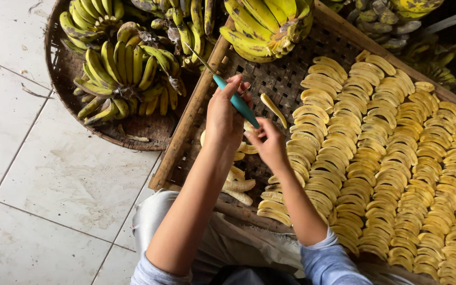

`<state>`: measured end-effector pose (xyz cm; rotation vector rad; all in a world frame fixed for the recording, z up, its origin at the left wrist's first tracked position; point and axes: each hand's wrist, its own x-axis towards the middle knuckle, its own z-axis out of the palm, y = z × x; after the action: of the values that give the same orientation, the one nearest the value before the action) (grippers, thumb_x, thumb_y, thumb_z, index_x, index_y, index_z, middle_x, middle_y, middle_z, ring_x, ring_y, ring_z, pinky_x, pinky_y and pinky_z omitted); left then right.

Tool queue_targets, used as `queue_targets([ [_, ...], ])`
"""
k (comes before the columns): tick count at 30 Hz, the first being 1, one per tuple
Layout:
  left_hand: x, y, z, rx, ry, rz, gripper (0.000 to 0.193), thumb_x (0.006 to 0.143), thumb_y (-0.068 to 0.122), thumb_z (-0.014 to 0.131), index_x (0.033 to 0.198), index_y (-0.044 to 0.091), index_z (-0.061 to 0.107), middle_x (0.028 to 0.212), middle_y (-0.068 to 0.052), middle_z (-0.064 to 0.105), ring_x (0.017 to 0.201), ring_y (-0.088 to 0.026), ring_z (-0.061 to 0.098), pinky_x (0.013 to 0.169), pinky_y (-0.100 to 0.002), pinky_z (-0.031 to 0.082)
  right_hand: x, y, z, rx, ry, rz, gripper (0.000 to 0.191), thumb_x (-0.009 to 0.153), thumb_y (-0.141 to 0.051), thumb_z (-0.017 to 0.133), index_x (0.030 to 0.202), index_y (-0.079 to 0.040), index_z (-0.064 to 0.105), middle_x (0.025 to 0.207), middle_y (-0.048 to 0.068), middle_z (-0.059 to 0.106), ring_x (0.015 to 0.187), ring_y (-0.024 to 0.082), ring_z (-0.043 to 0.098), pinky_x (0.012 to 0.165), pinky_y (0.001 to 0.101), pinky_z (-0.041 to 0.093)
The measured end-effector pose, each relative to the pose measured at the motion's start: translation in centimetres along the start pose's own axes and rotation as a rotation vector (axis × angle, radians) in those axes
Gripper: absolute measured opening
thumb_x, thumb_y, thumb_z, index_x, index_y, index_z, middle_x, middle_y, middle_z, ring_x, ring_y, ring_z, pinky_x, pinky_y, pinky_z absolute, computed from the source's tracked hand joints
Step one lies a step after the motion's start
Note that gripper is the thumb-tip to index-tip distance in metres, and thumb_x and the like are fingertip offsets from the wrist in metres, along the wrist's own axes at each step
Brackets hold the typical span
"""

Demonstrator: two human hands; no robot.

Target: The person sits on the floor with a bamboo tray across their lap, holding a small knife with a teal handle in one hand and a peeled banana in the other. They slice the banana into thin rounds, letting each slice fall onto the tray where rows of previously cut banana slices are laid out, and reach for another banana to continue slicing.

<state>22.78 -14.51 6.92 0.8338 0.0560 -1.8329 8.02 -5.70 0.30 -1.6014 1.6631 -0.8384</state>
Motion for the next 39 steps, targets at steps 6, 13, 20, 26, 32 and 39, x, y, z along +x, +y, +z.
queue_targets([
  [6, -0.4, 0.4, 0.1, -0.019, 0.007, -0.015, 0.019, 0.097, 0.017, 0.062, 0.112, 0.006, 0.062, 0.094, -0.006, 0.067, 0.076, -0.015, 0.063, 0.073, -0.031, 0.055, -0.9, 0.7, 2.1, -0.445, 0.118, -0.191, 0.044, 0.085, -0.008, 0.076, 0.124, 0.005, 0.06, 0.128, 0.018, 0.057, 0.12, 0.037, 0.055, 0.102, 0.0487, 0.046],
  [13, 0.1, 0.1, -0.1, -0.046, -0.008, -0.007, 0.018, 0.098, 0.016, 0.062, 0.113, 0.005, 0.061, 0.094, -0.007, 0.066, 0.077, -0.016, 0.062, 0.073, -0.03, 0.054, 1.3, 1.9, 2.3, -0.68, -0.087, -0.181, 0.03, 0.086, -0.009, 0.075, 0.112, 0.0, 0.062, 0.117, 0.013, 0.061, 0.112, 0.034, 0.059, 0.095, 0.0474, 0.05],
  [20, 0.1, -0.1, -0.3, -0.061, -0.027, -0.009, 0.019, 0.098, 0.015, 0.062, 0.113, 0.004, 0.062, 0.093, -0.007, 0.066, 0.077, -0.016, 0.061, 0.072, -0.031, 0.053, 1.5, 0.9, 2.3, -0.437, 0.033, -0.034, 0.045, 0.089, -0.006, 0.069, 0.132, -0.003, 0.056, 0.105, 0.018, 0.069, 0.095, 0.038, 0.07, 0.079, 0.0454, 0.057],
  [26, -0.4, 0.1, 0.1, -0.113, -0.036, -0.027, 0.018, 0.098, 0.015, 0.062, 0.113, 0.004, 0.061, 0.093, -0.007, 0.066, 0.077, -0.016, 0.061, 0.072, -0.03, 0.054, 0.8, 0.9, 1.4, -0.222, 0.106, 0.013, 0.045, 0.091, -0.006, 0.07, 0.134, -0.007, 0.057, 0.105, 0.015, 0.074, 0.086, 0.033, 0.077, 0.072, 0.0394, 0.06],
  [32, -0.8, 1.2, 0.3, -0.09, -0.039, -0.015, 0.02, 0.098, 0.016, 0.061, 0.115, 0.004, 0.061, 0.093, -0.007, 0.067, 0.077, -0.016, 0.062, 0.07, -0.031, 0.053, -1.2, 0.1, 2.1, -0.349, 0.099, -0.212, 0.047, 0.087, -0.007, 0.078, 0.13, 0.0, 0.059, 0.116, 0.019, 0.071, 0.105, 0.036, 0.071, 0.089, 0.0414, 0.059],
  [39, -1.3, 1.4, 0.4, -0.108, -0.042, -0.015, 0.021, 0.098, 0.016, 0.062, 0.115, 0.003, 0.062, 0.093, -0.007, 0.067, 0.077, -0.018, 0.062, 0.07, -0.032, 0.054, -6.5, -2.7, 7.1, -0.252, -0.122, -0.263, 0.04, 0.088, -0.008, 0.072, 0.122, 0.006, 0.055, 0.113, 0.028, 0.066, 0.104, 0.039, 0.068, 0.09, 0.0441, 0.059],
])
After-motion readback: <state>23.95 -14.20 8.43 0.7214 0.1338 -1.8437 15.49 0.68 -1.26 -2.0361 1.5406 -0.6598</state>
